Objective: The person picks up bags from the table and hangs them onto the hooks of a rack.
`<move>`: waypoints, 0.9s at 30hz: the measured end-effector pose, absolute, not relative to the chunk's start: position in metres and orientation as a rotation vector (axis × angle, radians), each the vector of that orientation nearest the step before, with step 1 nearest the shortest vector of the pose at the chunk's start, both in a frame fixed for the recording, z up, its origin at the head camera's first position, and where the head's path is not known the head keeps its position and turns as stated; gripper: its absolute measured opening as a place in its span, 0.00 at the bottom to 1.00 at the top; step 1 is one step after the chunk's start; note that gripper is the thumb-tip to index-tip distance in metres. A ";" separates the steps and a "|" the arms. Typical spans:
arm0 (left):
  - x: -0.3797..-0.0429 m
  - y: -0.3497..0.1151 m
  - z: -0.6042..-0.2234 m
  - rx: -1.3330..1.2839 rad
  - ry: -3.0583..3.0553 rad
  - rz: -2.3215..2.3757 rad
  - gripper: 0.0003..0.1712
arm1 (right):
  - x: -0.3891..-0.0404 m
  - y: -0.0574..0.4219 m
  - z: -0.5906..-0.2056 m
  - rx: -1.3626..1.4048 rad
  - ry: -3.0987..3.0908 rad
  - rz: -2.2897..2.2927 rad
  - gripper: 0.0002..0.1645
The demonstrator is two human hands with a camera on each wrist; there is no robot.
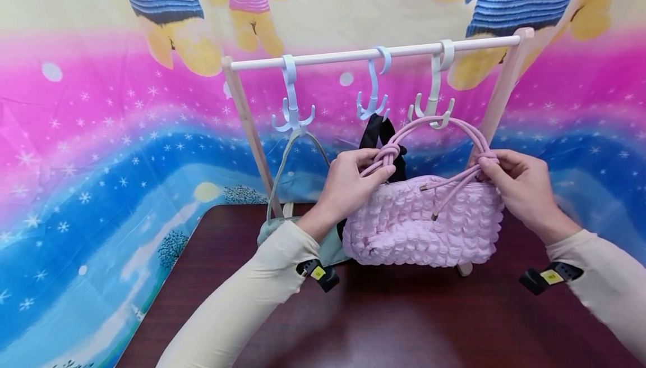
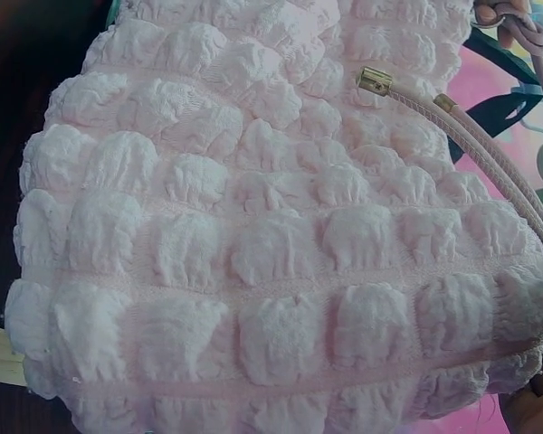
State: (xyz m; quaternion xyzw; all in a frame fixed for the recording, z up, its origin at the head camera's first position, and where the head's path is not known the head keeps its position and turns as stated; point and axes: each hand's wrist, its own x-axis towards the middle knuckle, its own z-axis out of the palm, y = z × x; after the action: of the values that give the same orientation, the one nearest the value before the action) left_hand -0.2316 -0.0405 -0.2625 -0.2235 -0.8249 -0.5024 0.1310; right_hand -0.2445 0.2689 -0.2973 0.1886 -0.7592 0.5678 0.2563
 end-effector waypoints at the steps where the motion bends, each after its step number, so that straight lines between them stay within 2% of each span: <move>1: -0.232 -0.041 -0.263 -0.650 -2.396 -1.459 0.22 | -0.244 0.269 -0.298 0.509 -2.064 1.544 0.10; 27: -0.231 -0.040 -0.272 -0.649 -2.416 -1.416 0.21 | -0.244 0.271 -0.307 0.520 -2.116 1.508 0.13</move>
State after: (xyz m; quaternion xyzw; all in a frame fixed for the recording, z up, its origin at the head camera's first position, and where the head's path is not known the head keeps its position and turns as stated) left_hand -0.2308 -0.0401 -0.2725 -0.2237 -0.8330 -0.4883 0.1330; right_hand -0.2441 0.2710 -0.3067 0.1905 -0.7745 0.5519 0.2435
